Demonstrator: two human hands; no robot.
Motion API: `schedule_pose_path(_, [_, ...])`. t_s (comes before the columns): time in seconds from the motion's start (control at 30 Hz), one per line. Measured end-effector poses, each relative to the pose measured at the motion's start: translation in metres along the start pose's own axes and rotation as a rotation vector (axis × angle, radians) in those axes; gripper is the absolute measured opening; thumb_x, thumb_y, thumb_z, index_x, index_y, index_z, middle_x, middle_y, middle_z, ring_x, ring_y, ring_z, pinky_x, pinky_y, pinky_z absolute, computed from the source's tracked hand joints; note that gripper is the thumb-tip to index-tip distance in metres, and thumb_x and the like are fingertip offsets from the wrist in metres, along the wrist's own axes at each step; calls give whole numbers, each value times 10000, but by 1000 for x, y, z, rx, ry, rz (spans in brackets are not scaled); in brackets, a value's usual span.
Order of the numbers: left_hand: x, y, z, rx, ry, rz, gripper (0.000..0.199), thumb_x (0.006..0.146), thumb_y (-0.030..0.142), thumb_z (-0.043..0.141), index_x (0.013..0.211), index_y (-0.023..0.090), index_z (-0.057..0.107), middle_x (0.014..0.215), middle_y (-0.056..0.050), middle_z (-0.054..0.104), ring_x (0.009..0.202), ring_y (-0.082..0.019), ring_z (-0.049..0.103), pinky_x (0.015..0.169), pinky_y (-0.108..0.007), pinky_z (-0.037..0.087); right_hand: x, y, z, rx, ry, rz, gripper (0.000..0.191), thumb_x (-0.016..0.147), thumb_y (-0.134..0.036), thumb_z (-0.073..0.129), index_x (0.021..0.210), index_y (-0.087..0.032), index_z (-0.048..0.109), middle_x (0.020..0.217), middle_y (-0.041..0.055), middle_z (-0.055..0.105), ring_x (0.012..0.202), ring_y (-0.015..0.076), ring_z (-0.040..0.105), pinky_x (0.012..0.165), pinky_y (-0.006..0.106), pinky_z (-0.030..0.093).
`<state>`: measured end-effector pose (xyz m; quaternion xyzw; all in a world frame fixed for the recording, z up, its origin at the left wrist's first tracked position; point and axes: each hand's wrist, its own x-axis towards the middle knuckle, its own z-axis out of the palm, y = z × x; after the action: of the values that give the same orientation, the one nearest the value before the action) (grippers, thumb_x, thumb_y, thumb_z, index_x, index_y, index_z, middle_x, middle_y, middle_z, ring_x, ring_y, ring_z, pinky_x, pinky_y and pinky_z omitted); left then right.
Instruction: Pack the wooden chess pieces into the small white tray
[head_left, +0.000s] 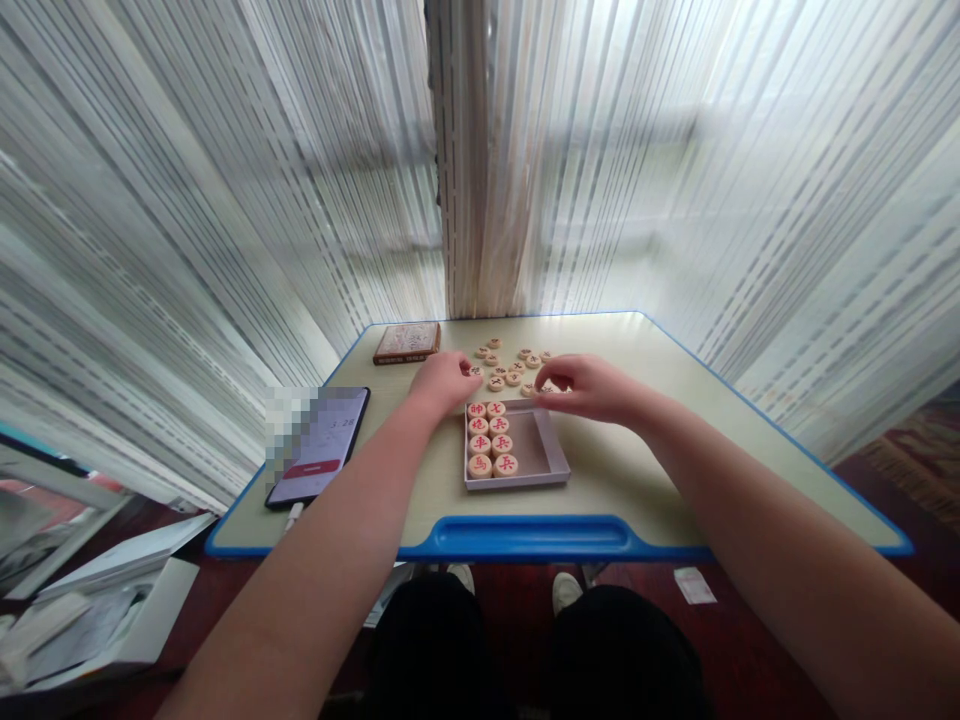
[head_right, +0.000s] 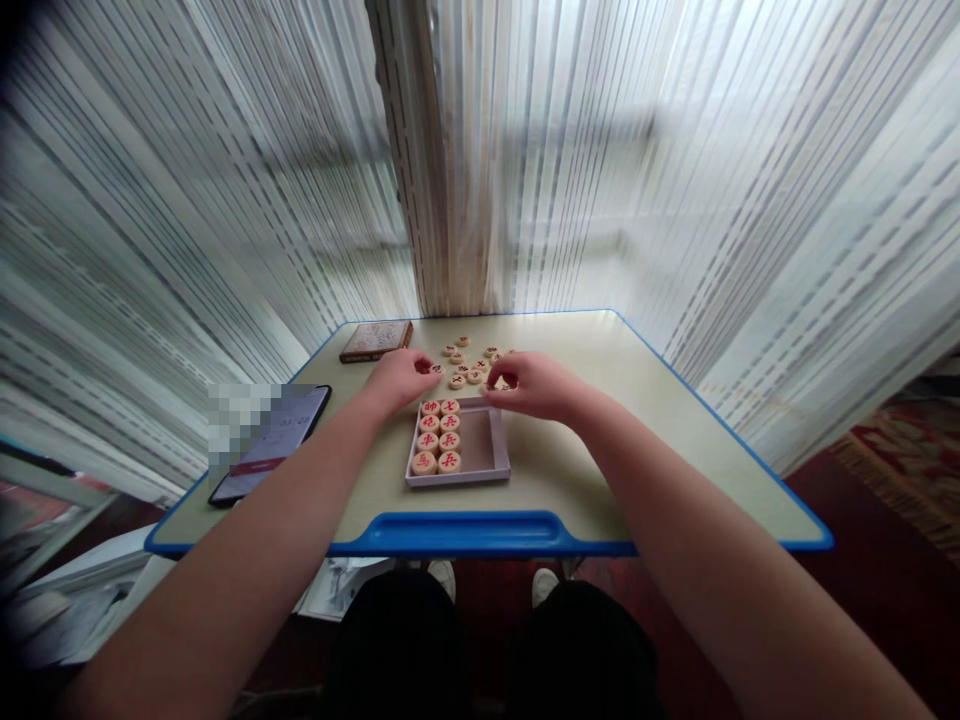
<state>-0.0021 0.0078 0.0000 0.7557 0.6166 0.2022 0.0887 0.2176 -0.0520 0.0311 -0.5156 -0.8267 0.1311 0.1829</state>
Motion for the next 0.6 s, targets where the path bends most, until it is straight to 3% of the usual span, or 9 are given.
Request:
schedule_pose_path(0.17, [2,-4,3,56,-71,-16,294,701,384,604,882,182,717,911,-87,726,855,-234,648,734,-299,479,10,28,3,-25,338,147,225,757,-359,596,840,-165,676,786,47,590,674,151,518,630,284,392])
schedule_pose_path(0.27, [2,-5,3,37,-104,1,314,717,412,589,883,187,731,928,-93,728,864,-235,649,732,-300,470,11,32,6,90,423,168,265,776,-384,588,900,-161,661,906,77,597,709,157,544,675,305,437])
schedule_pose_path(0.33, [2,-4,3,19,-117,10,317,722,418,586,880,188,736,943,-90,729,862,-227,650,732,-294,467,9,26,6,151,336,106,258,758,-377,613,899,-166,661,929,76,599,742,163,552,686,302,451])
schedule_pose_path(0.5, [0,-2,1,-2,-126,13,320,703,418,604,868,180,741,929,-84,734,823,-211,648,706,-281,456,-2,0,2,56,-75,-75,166,692,-306,675,805,-185,683,883,49,594,808,179,559,723,302,452])
schedule_pose_path(0.6, [-1,0,0,6,-136,22,336,711,446,598,849,178,744,872,-81,735,782,-208,643,669,-279,449,-7,-12,1,-15,-163,-106,170,677,-323,697,791,-196,696,880,48,581,823,189,555,732,311,451])
